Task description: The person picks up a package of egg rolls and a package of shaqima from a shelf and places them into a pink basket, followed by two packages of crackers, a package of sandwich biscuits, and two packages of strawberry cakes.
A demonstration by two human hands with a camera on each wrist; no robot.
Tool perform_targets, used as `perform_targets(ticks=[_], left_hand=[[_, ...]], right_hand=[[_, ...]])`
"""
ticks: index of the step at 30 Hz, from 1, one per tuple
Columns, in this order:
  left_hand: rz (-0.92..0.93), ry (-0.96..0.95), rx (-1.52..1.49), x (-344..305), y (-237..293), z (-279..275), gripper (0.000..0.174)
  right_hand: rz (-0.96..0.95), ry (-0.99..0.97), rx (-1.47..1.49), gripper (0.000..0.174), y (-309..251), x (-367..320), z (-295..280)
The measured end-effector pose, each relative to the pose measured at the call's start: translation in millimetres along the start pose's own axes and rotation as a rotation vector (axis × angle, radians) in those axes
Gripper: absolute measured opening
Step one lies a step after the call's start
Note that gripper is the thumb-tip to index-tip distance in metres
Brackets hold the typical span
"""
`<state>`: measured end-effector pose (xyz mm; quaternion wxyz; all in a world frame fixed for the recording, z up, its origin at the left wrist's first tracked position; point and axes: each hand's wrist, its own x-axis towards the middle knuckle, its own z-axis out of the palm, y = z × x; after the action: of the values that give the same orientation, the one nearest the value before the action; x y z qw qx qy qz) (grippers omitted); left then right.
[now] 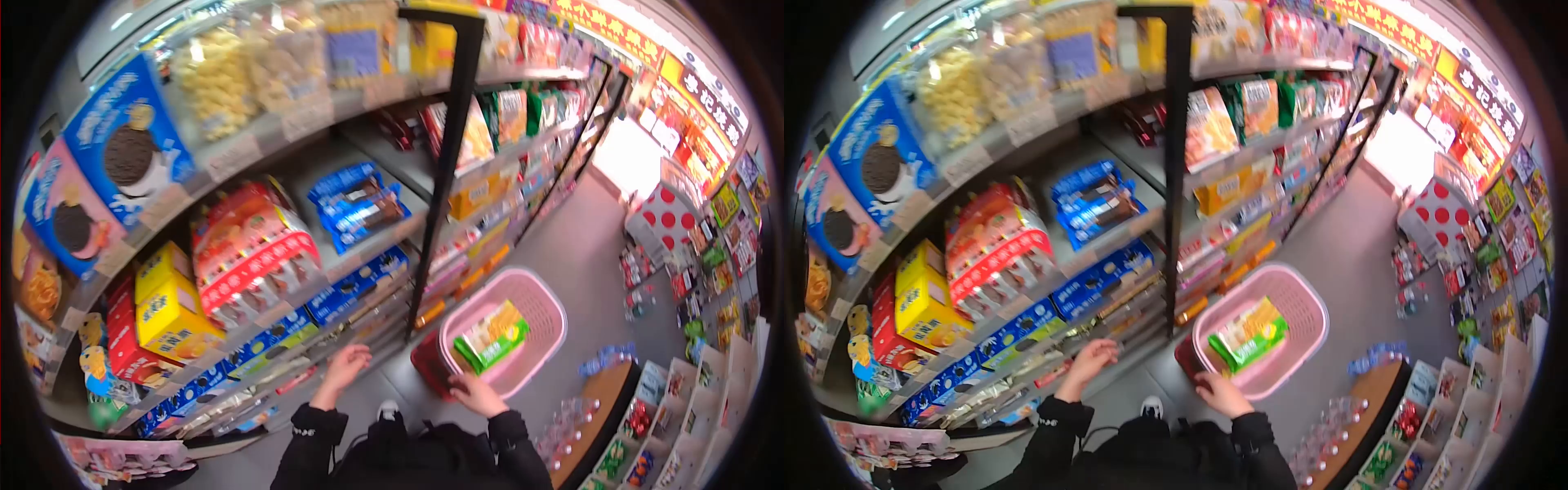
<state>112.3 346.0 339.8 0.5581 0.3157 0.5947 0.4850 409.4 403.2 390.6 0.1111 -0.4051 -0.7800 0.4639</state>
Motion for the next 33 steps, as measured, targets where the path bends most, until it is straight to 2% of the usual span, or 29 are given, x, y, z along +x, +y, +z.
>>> perform_targets(ticks=[3, 5, 7, 9, 11, 15, 17, 19, 20, 22, 24, 25, 26, 27, 29, 30, 32, 33], left_hand=[[-0.032, -0.025, 0.087, 2.4, 2.4, 16.7, 0.027], [-0.08, 0.006, 0.077, 1.8, 10.2, 36.1, 0.028], [-0.078, -0.005, 0.108, 3.5, 8.3, 50.9, 0.028], [-0.067, 0.036, 0.092, 9.2, -2.1, 64.8, 0.029], [-0.066, 0.122, 0.049, 9.6, -15.6, 105.9, 0.029], [-0.169, 0.146, 0.018, 13.6, -21.7, 175.8, 0.029], [-0.218, 0.039, 0.044, 24.1, -24.7, 209.6, 0.031], [-0.214, 0.1, 0.028, 41.3, -40.5, 239.5, 0.033], [-0.197, 0.129, 0.025, 51.6, -49.7, 252.5, 0.035], [-0.153, 0.182, -0.002, 71.3, -62.9, 277.8, 0.037], [-0.101, 0.218, -0.017, 88.1, -65.5, 293.7, 0.04], [-0.14, 0.31, 0.18, 94.9, -65.2, 298.9, 0.042], [-0.179, 0.399, 0.379, 99.9, -65.5, 304.4, 0.043], [-0.186, 0.407, 0.376, 107.5, -77.4, 305.9, 0.043], [-0.341, 0.579, 0.394, 122.1, -105.4, 303.2, 0.043], [-0.349, 0.589, 0.395, 123.3, -111.2, 305.3, 0.043], [-0.249, 0.614, 0.221, 119.6, -106.2, 311.5, 0.042], [-0.258, 0.618, 0.223, 122.1, -118.2, 311.5, 0.042]], right_hand=[[0.086, -0.052, 0.025, 0.028, 17.6, -3.5, -16.4], [0.044, -0.058, 0.052, 0.029, 38.8, -5.0, -29.2], [0.114, -0.066, 0.033, 0.029, 55.5, -6.0, -44.4], [0.087, -0.089, 0.019, 0.03, 75.2, -4.4, -62.3], [0.033, -0.146, -0.031, 0.031, 110.1, 0.0, -98.6], [0.012, -0.207, -0.052, 0.03, 151.7, 11.7, -146.0], [0.039, -0.278, -0.021, 0.031, 174.3, 22.2, -165.9], [0.038, -0.083, -0.047, 0.04, 196.1, 36.1, -177.9], [0.028, -0.114, -0.046, 0.04, 212.7, 45.4, -181.9], [-0.043, 0.104, -0.14, 0.05, 247.6, 64.3, -182.0], [0.016, 0.058, -0.137, 0.052, 268.5, 83.8, -178.3], [0.082, 0.033, -0.137, 0.054, 273.7, 91.6, -176.2], [0.083, 0.044, -0.109, 0.051, 278.2, 97.2, -170.1], [0.082, 0.033, -0.109, 0.051, 282.8, 101.8, -166.8], [0.136, -0.067, -0.079, 0.047, 281.5, 109.6, -161.8], [0.067, -0.057, -0.045, 0.039, 298.0, 113.8, -152.0], [0.081, -0.068, -0.035, 0.035, 295.6, 114.3, -148.1], [0.098, -0.066, -0.033, 0.032, 294.5, 114.4, -147.1]])
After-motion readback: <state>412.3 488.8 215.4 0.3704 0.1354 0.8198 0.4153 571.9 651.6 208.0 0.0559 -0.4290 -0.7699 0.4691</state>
